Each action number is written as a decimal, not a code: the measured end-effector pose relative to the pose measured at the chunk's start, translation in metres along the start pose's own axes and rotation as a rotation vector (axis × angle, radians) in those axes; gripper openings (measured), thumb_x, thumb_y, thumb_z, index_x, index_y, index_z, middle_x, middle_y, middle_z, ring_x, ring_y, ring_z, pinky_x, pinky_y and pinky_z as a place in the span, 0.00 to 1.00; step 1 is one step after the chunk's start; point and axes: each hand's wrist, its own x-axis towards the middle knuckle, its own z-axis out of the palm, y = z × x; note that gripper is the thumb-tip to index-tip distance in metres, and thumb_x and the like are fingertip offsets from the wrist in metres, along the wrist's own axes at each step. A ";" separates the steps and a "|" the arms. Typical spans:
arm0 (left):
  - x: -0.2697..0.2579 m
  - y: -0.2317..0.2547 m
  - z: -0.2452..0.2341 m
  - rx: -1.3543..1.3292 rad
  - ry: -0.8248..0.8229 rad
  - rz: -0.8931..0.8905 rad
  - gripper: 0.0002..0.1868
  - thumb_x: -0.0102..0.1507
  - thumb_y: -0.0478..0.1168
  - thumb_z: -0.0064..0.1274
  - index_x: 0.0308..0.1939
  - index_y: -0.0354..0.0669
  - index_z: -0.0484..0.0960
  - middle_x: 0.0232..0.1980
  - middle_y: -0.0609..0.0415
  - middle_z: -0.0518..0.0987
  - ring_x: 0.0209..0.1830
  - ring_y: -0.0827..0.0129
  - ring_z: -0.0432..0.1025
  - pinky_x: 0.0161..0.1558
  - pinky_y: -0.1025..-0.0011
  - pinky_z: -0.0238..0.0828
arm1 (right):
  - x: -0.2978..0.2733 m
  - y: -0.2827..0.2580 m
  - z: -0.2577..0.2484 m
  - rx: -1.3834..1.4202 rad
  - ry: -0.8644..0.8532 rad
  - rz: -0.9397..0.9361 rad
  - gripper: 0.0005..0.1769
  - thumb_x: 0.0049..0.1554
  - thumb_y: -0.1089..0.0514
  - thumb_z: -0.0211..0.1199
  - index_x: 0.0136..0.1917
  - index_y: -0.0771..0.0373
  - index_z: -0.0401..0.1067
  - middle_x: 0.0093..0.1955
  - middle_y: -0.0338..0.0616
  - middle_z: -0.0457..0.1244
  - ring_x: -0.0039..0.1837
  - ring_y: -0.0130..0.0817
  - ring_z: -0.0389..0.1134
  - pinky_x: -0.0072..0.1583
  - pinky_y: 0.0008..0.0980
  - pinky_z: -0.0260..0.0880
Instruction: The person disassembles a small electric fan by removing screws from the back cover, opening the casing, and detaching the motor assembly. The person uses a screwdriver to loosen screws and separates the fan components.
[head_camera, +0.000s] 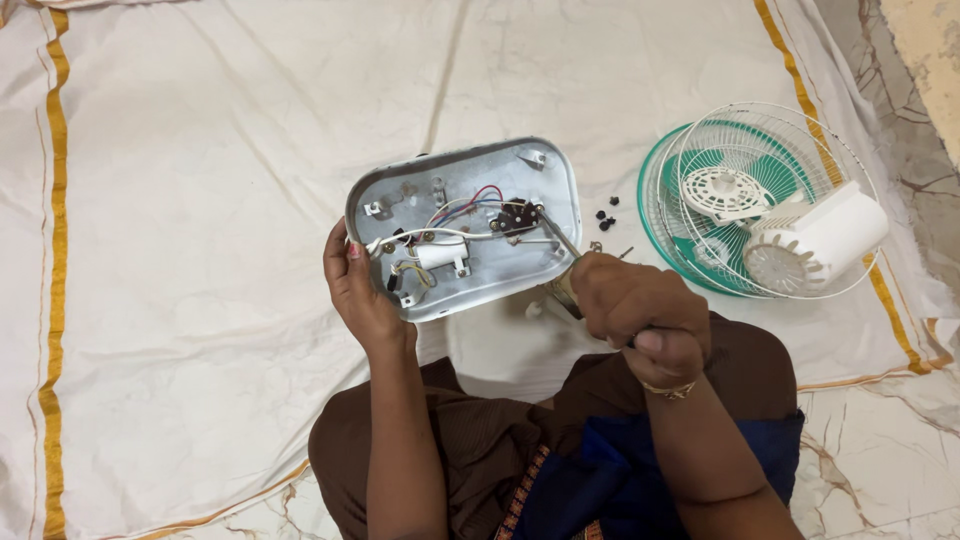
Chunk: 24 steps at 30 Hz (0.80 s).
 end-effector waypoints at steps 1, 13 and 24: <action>0.000 0.000 0.000 0.001 0.004 -0.002 0.17 0.73 0.36 0.41 0.65 0.36 0.71 0.61 0.47 0.77 0.60 0.67 0.74 0.60 0.66 0.74 | -0.002 -0.001 -0.003 0.014 -0.004 0.018 0.18 0.59 0.50 0.54 0.33 0.62 0.63 0.28 0.42 0.58 0.32 0.33 0.56 0.47 0.39 0.59; 0.000 -0.002 -0.004 -0.012 0.005 0.002 0.17 0.72 0.36 0.42 0.65 0.36 0.71 0.61 0.46 0.77 0.60 0.67 0.74 0.60 0.66 0.74 | 0.005 -0.024 0.004 -0.730 0.129 0.009 0.22 0.68 0.42 0.55 0.53 0.61 0.55 0.45 0.52 0.57 0.42 0.45 0.57 0.53 0.34 0.63; 0.001 -0.006 -0.009 -0.051 -0.014 0.006 0.18 0.73 0.37 0.43 0.65 0.34 0.71 0.60 0.45 0.77 0.59 0.67 0.74 0.59 0.66 0.74 | 0.004 -0.076 0.007 -1.120 0.167 0.531 0.16 0.57 0.61 0.71 0.52 0.68 0.66 0.40 0.47 0.67 0.39 0.32 0.70 0.42 0.29 0.68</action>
